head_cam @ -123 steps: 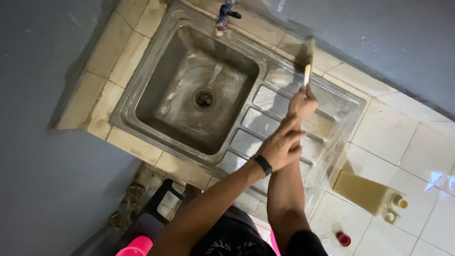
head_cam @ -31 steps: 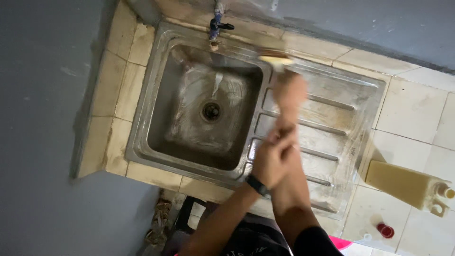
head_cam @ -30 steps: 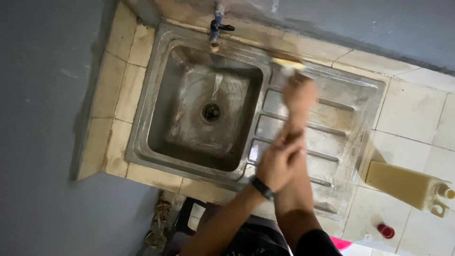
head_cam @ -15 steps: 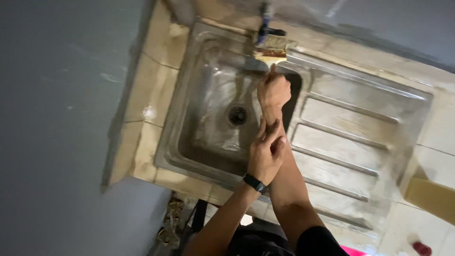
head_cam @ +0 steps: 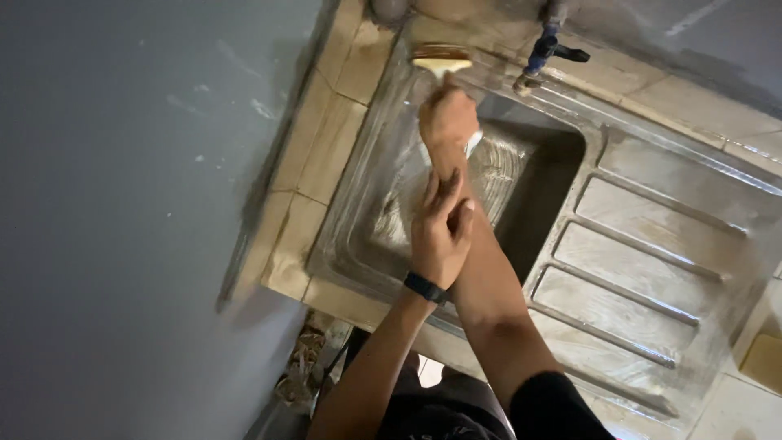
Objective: The person scrubs a stainless steel sink and its drainboard using a brush. They repeatedly scrub the basin and the flat drainboard area, moving the brush back and forth under running water.
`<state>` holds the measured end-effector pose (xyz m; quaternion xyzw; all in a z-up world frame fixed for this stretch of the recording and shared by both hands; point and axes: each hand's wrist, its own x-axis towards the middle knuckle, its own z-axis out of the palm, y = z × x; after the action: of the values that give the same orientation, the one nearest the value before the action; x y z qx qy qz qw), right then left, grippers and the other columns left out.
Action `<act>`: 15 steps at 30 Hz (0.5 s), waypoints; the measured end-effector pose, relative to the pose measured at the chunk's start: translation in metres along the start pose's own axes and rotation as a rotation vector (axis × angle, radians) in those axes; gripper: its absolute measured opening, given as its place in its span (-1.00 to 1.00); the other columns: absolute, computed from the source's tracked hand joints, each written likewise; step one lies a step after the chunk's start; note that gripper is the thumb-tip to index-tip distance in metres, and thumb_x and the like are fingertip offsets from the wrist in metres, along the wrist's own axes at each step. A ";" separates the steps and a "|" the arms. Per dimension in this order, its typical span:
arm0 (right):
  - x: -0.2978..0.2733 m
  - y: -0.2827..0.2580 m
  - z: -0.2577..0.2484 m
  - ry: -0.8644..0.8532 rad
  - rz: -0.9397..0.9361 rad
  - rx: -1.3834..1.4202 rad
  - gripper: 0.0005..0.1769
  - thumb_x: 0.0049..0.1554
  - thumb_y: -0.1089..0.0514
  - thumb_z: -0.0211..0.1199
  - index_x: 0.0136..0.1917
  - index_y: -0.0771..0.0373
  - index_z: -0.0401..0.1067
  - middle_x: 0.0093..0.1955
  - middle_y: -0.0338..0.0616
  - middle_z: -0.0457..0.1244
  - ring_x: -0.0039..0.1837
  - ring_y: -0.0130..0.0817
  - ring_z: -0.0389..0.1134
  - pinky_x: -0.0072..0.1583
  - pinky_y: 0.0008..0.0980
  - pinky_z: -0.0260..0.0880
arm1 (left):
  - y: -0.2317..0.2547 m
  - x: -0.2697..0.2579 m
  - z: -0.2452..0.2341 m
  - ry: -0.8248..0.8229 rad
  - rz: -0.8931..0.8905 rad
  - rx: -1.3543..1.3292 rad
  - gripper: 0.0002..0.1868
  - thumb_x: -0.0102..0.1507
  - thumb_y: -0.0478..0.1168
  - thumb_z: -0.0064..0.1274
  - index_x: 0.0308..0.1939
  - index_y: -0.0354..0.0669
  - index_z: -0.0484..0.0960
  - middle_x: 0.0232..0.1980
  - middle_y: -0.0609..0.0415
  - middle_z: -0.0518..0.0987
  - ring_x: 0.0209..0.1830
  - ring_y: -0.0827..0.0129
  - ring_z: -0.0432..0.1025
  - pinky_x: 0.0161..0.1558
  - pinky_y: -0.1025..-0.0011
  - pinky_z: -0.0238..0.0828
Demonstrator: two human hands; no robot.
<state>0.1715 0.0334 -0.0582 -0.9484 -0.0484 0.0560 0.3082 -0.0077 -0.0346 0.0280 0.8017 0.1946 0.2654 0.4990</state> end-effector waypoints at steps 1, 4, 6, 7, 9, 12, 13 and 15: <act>0.007 0.000 0.017 -0.067 0.063 -0.117 -0.63 0.14 -0.01 0.07 0.16 0.00 0.52 -0.13 0.03 0.44 -0.05 0.07 0.48 -0.06 0.02 0.49 | -0.009 -0.002 0.003 0.029 -0.018 0.009 -0.54 0.33 -0.23 0.03 0.34 -0.15 0.49 0.43 -0.39 0.38 0.27 -0.30 0.41 0.14 0.00 0.45; -0.001 0.000 0.028 -0.150 0.124 -0.205 -0.62 0.13 -0.11 0.13 0.13 -0.04 0.60 -0.13 0.00 0.46 0.06 -0.02 0.52 0.01 0.00 0.56 | -0.018 -0.014 0.001 0.062 -0.051 0.015 -0.52 0.37 -0.11 0.02 0.40 0.03 0.48 0.44 -0.38 0.37 0.38 -0.36 0.30 0.23 -0.15 0.37; -0.019 0.002 0.004 -0.156 0.130 -0.168 -0.65 0.13 -0.06 0.14 0.06 0.03 0.63 -0.16 0.04 0.45 0.05 0.02 0.51 -0.01 0.04 0.55 | -0.027 -0.032 0.007 0.057 -0.053 0.011 -0.50 0.37 -0.09 0.02 0.41 0.09 0.47 0.45 -0.36 0.37 0.39 -0.34 0.30 0.24 -0.13 0.36; -0.030 0.003 -0.017 -0.136 0.208 -0.164 -0.64 0.17 -0.06 0.12 0.06 0.08 0.62 -0.13 0.08 0.45 0.07 0.03 0.51 0.02 0.07 0.54 | -0.037 -0.044 0.016 -0.022 -0.060 0.026 -0.52 0.35 -0.12 0.03 0.37 0.02 0.51 0.40 -0.44 0.39 0.35 -0.39 0.31 0.25 -0.14 0.35; -0.045 0.022 -0.045 -0.110 0.289 -0.158 -0.63 0.21 -0.06 0.11 0.07 0.13 0.62 -0.10 0.11 0.46 0.09 0.03 0.51 0.05 0.10 0.52 | -0.051 -0.072 0.036 -0.104 -0.061 0.040 -0.54 0.33 -0.14 0.04 0.33 -0.06 0.54 0.34 -0.53 0.40 0.32 -0.43 0.32 0.26 -0.14 0.34; -0.053 0.084 -0.065 -0.074 0.405 -0.273 -0.51 0.28 -0.13 -0.01 0.17 0.17 0.59 -0.07 0.07 0.46 0.11 0.01 0.50 0.08 0.04 0.53 | -0.044 -0.099 0.057 -0.227 -0.065 0.003 -0.55 0.33 -0.14 0.04 0.31 -0.05 0.55 0.36 -0.53 0.39 0.33 -0.39 0.33 0.29 -0.12 0.32; -0.055 0.108 -0.067 0.016 0.410 -0.269 -0.53 0.31 -0.15 -0.07 0.24 0.04 0.55 -0.09 0.11 0.45 0.09 0.05 0.49 0.08 0.09 0.52 | -0.025 -0.098 0.054 -0.263 -0.047 -0.023 -0.53 0.33 -0.13 0.02 0.33 0.00 0.53 0.39 -0.52 0.36 0.34 -0.37 0.33 0.30 -0.08 0.34; -0.060 0.133 -0.074 0.113 0.417 -0.264 -0.53 0.34 -0.17 -0.12 0.30 -0.08 0.51 -0.11 0.15 0.44 0.07 0.09 0.49 0.07 0.13 0.51 | 0.001 -0.099 0.048 -0.302 -0.024 -0.053 -0.52 0.33 -0.11 -0.01 0.36 0.04 0.51 0.43 -0.51 0.33 0.35 -0.36 0.33 0.30 -0.04 0.36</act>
<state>0.1304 -0.1242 -0.0722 -0.9716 0.1589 0.0583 0.1656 -0.0555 -0.1259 -0.0112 0.8166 0.1197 0.1408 0.5469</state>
